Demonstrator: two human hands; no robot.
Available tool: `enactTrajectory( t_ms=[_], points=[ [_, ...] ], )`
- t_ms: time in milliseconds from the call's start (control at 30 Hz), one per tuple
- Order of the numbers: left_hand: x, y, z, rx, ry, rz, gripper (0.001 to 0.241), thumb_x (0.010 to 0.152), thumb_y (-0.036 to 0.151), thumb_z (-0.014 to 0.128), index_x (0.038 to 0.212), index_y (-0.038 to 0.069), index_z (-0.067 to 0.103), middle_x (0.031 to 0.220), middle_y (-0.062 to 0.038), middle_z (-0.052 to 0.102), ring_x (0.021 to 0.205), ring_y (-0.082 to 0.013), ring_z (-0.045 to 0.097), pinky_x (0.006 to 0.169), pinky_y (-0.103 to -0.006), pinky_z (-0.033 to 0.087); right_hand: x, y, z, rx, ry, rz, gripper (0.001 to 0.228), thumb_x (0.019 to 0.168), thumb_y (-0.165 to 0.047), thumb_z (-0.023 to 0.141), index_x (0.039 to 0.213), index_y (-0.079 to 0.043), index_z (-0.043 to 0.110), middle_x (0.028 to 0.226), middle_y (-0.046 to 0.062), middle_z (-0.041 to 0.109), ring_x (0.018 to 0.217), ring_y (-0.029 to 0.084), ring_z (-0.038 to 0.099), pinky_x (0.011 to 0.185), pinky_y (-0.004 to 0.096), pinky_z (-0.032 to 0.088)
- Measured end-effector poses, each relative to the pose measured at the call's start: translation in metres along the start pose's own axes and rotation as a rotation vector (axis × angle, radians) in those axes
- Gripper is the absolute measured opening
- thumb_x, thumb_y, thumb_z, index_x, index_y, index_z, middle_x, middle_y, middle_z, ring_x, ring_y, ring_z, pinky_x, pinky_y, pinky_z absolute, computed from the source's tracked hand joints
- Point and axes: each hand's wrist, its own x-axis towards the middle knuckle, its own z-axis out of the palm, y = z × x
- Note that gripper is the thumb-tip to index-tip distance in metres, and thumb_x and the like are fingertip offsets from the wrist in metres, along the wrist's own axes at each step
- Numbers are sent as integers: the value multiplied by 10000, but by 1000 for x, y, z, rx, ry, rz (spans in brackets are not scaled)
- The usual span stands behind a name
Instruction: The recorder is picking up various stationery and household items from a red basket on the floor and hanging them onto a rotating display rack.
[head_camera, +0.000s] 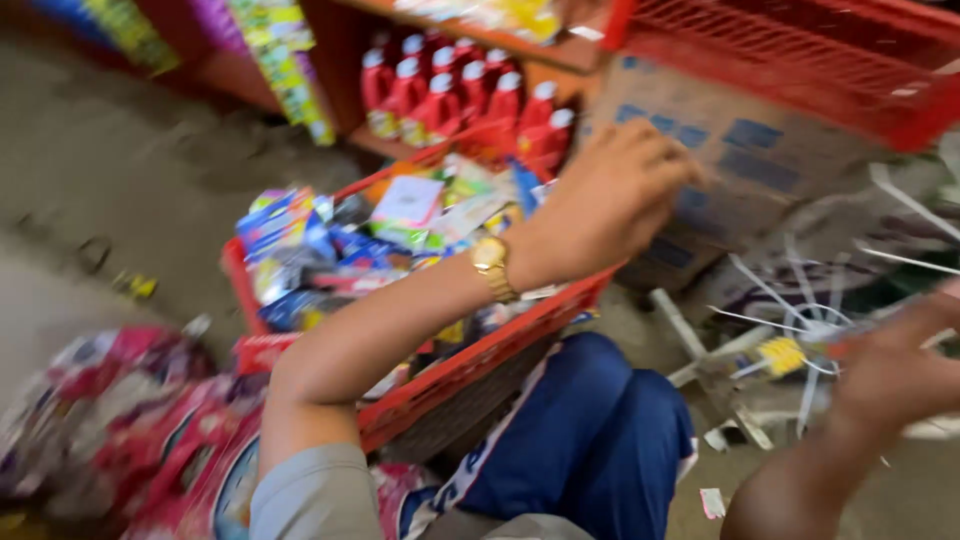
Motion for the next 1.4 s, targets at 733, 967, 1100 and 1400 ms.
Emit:
enactTrajectory(
  t_ms=[733,967,1100,1400],
  points=[
    [-210,-162,-55,662,-416,-852,77,824,85,670,870,93,730,902,-205,737,865,-366,736,817,-516,528,-113,-252,237,689,-1017,-825,300,781,134,628,1053,13,667,1050,181,641,1038,406,618,910,459,514],
    [-228,-183,-49,485,-359,-989,262,871,197,707,1057,18,663,954,-225,729,912,-436,710,840,-674,466,-125,-257,242,758,-1209,-808,527,684,157,538,1191,55,637,1256,204,640,1151,404,615,974,444,509],
    [-222,-188,-53,356,-290,-1039,423,766,174,769,1114,-5,609,1001,-266,698,963,-474,670,841,-720,421,-121,-251,235,724,-1246,-782,428,825,75,615,1248,13,589,1311,180,626,1229,371,598,1063,431,485],
    [-230,-210,-54,155,147,-926,281,760,83,696,1030,9,719,1019,-286,718,1005,-472,659,862,-502,515,-114,-260,219,704,-1266,-749,695,767,-96,774,1394,-23,482,1394,190,537,1296,392,521,1111,458,407]
  ],
)
